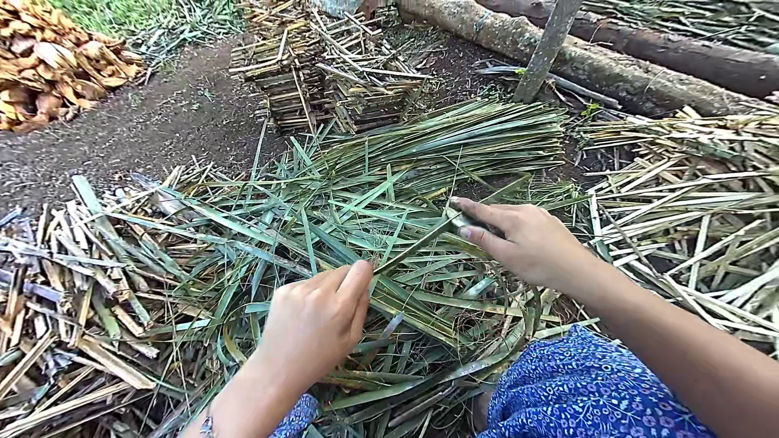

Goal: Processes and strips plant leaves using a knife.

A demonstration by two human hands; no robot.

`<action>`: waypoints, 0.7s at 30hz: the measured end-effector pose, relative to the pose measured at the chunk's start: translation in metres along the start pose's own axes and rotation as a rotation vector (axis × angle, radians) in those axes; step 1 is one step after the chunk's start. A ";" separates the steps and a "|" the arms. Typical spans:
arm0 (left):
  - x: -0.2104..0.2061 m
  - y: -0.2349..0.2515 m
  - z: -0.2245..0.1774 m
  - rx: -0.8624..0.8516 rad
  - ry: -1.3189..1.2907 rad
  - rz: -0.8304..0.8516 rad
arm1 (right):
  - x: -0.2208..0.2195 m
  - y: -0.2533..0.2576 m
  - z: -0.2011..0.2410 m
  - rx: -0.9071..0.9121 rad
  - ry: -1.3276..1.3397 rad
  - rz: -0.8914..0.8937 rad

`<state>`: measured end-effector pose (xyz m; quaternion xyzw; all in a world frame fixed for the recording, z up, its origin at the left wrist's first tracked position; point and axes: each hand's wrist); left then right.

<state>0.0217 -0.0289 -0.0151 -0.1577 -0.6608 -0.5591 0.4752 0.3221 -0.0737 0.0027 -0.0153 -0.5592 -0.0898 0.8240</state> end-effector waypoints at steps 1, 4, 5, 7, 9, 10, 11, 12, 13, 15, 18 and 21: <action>0.001 -0.002 0.003 0.000 0.010 0.004 | 0.000 0.003 -0.007 -0.008 0.012 -0.037; 0.005 -0.009 0.018 0.001 0.047 0.018 | 0.003 0.010 -0.031 -0.106 0.034 -0.129; 0.005 -0.012 0.023 0.008 0.059 0.028 | 0.003 0.012 -0.040 -0.137 0.034 -0.150; 0.007 -0.020 0.039 0.027 0.089 0.047 | 0.003 0.016 -0.058 -0.199 0.030 -0.170; 0.010 -0.032 0.060 0.054 0.138 0.073 | 0.007 0.022 -0.074 -0.303 0.039 -0.134; 0.009 -0.041 0.072 0.074 0.163 0.078 | 0.008 0.024 -0.083 -0.346 0.034 -0.123; 0.008 -0.051 0.087 0.100 0.181 0.075 | 0.008 0.025 -0.091 -0.375 0.026 -0.118; 0.006 -0.062 0.102 0.129 0.193 0.077 | 0.007 0.025 -0.098 -0.394 0.023 -0.121; 0.005 -0.072 0.116 0.160 0.189 0.075 | 0.007 0.024 -0.103 -0.413 0.023 -0.128; 0.009 -0.088 0.139 0.244 0.171 0.065 | 0.007 0.022 -0.112 -0.453 0.020 -0.138; 0.014 -0.113 0.169 0.324 0.149 0.040 | 0.008 0.019 -0.131 -0.504 0.018 -0.145; 0.035 -0.095 0.140 0.434 0.135 0.008 | 0.008 0.013 -0.151 -0.576 0.028 -0.165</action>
Point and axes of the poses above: each hand's wrist, its own y-axis towards the middle knuckle, its own x-axis out of the back of the hand, z = x × y, and after that the axes turned 8 degrees about -x, right-handed
